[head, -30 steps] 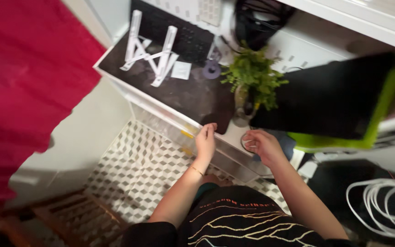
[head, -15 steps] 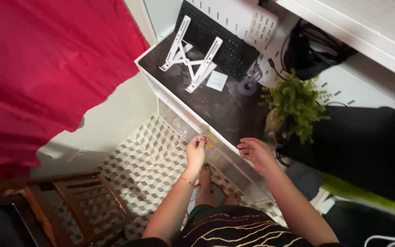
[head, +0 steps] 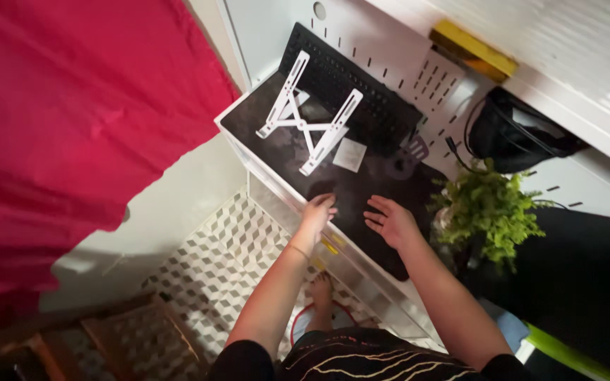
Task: The person organizes a desk by coiling and placing headphones, a mouse, and a power bank. They then wipe the desk surface and a laptop with a cloth, close the laptop, and move it aside. Finally, they remove a laptop stand and a keyboard from the desk.
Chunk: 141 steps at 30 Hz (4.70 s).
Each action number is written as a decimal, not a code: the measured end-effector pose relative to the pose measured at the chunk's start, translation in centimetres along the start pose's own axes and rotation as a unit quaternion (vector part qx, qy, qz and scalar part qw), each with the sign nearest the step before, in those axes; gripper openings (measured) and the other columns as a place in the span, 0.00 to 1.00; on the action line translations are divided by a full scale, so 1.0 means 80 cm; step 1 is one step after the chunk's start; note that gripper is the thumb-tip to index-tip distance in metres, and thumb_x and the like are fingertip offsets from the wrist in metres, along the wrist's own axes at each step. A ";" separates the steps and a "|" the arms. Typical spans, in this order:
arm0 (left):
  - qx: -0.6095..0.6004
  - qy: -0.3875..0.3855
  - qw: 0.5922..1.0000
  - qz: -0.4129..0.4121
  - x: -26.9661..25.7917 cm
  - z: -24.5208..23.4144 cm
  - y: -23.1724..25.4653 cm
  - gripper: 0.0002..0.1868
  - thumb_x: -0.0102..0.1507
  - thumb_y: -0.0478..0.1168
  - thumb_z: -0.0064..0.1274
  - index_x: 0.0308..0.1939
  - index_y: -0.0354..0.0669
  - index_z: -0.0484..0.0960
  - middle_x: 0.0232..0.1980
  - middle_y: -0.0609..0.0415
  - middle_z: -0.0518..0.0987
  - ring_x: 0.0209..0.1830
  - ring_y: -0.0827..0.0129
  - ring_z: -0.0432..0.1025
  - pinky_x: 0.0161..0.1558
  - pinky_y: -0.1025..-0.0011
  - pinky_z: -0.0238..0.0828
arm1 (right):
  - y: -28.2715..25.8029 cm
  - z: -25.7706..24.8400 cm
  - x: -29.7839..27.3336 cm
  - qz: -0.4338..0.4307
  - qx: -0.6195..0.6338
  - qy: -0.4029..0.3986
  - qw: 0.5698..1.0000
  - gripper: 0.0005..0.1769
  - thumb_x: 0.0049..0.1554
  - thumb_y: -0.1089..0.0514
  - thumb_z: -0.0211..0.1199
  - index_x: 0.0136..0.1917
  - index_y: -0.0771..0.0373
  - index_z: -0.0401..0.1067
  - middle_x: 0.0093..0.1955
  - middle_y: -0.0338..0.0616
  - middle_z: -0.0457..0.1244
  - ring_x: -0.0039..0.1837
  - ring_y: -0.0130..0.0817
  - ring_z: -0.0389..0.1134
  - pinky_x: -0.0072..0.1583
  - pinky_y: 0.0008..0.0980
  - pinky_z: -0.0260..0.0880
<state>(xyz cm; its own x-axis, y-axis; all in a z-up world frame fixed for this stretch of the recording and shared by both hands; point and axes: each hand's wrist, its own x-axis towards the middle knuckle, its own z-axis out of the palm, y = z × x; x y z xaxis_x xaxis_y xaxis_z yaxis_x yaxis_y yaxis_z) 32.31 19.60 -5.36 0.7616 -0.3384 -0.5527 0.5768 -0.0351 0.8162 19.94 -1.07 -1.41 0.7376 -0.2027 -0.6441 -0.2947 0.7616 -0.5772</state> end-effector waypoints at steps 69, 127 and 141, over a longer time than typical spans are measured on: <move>0.018 -0.148 0.989 -0.006 -0.139 0.049 -0.018 0.16 0.65 0.42 0.60 0.50 0.32 0.85 0.42 0.55 0.85 0.39 0.75 0.75 0.43 0.77 0.70 | 0.068 -0.038 -0.109 -0.063 -0.120 0.015 0.991 0.08 0.60 0.58 0.62 0.52 0.62 0.75 0.51 0.40 0.69 0.56 0.30 0.70 0.57 0.34 0.71; 0.055 -0.125 0.982 -0.132 -0.207 0.108 -0.261 0.15 0.66 0.39 0.53 0.53 0.32 0.81 0.35 0.47 0.76 0.27 0.67 0.70 0.25 0.66 0.67 | 0.235 -0.231 -0.228 0.017 0.037 0.120 0.992 0.04 0.60 0.64 0.59 0.49 0.67 0.70 0.41 0.48 0.67 0.39 0.36 0.68 0.43 0.35 0.71; 0.046 -0.062 0.997 -0.024 -0.198 0.150 -0.240 0.11 0.59 0.27 0.57 0.45 0.31 0.80 0.38 0.49 0.81 0.31 0.68 0.76 0.31 0.73 0.73 | 0.217 -0.216 -0.224 0.000 0.066 0.178 0.982 0.12 0.62 0.62 0.57 0.56 0.69 0.72 0.46 0.52 0.71 0.42 0.40 0.70 0.47 0.37 0.75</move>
<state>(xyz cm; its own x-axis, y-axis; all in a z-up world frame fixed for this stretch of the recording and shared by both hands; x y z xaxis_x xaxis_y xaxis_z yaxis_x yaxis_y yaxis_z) 5.61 14.37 -10.25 0.6883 -0.4485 -0.5701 0.5772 -0.1375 0.8050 -8.89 5.15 -8.51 0.4719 -0.3865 -0.7924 -0.1967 0.8300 -0.5220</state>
